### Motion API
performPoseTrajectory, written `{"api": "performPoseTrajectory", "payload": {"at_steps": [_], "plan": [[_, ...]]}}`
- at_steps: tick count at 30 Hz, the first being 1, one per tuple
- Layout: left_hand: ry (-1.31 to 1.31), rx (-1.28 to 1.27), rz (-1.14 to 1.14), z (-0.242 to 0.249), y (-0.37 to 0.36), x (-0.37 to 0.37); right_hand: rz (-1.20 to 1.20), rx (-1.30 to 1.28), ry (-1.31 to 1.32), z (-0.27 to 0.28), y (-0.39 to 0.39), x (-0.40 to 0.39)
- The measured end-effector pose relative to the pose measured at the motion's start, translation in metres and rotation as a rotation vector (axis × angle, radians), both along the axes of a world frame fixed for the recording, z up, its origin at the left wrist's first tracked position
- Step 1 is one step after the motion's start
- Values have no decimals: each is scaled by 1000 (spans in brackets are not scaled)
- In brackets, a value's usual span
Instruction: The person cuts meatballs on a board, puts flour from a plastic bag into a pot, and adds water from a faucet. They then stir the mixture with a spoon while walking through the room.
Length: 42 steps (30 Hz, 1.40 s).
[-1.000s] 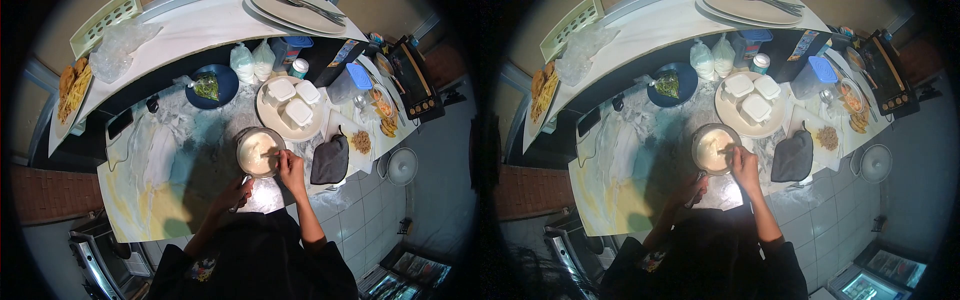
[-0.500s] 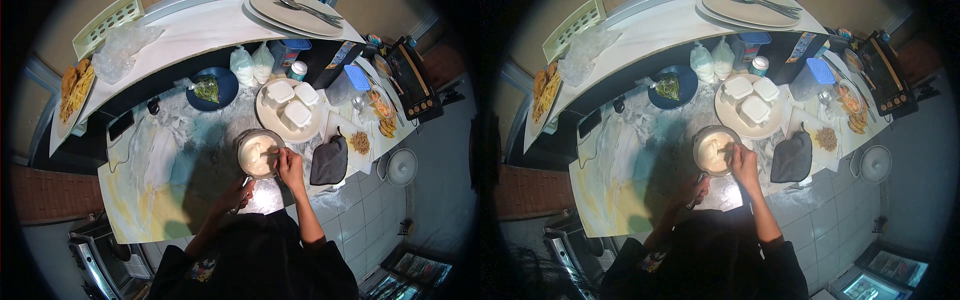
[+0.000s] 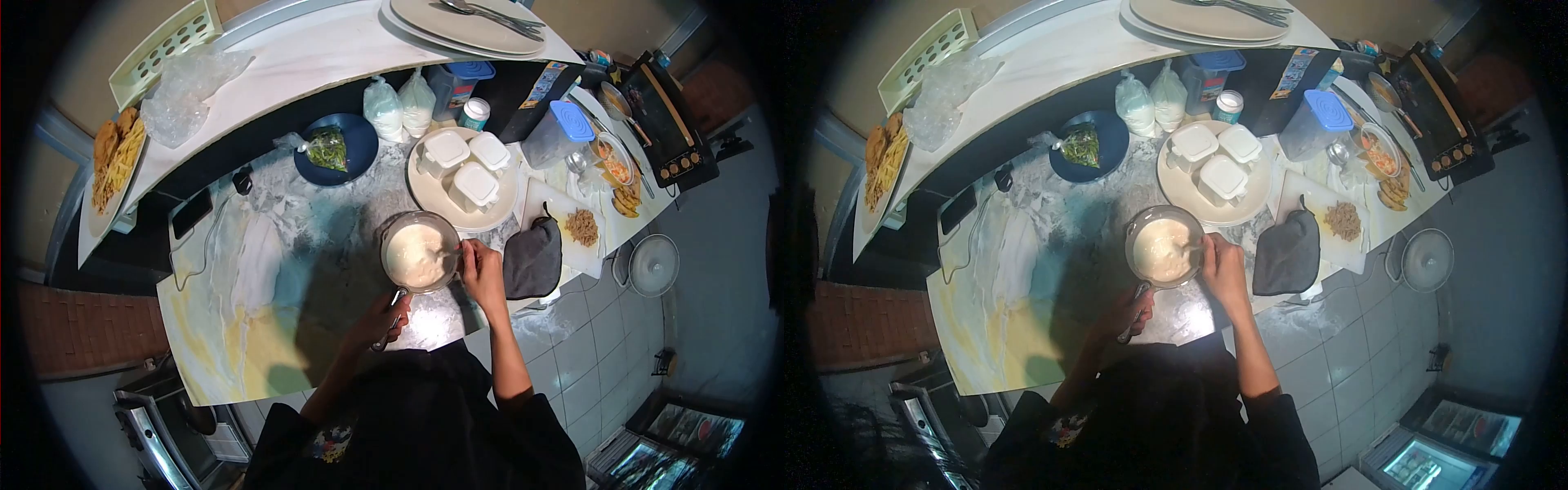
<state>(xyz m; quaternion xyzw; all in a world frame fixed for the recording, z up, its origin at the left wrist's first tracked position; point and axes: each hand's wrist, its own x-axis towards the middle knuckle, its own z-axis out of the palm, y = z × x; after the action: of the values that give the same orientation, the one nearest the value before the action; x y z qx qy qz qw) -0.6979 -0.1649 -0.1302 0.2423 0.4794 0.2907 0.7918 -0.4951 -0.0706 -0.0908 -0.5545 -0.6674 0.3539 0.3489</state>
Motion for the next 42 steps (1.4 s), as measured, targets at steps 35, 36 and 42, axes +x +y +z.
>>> {"api": "performPoseTrajectory", "payload": {"at_steps": [35,36,42], "plan": [[-31,259,-638,77,-83,-13,-698,118,-69,83,-261,-33],[-22,254,-671,79,-86,-7,-718,117,-66,79,-265,-28],[-31,314,-795,83,-104,35,-845,264,2,82,-279,32]]}}
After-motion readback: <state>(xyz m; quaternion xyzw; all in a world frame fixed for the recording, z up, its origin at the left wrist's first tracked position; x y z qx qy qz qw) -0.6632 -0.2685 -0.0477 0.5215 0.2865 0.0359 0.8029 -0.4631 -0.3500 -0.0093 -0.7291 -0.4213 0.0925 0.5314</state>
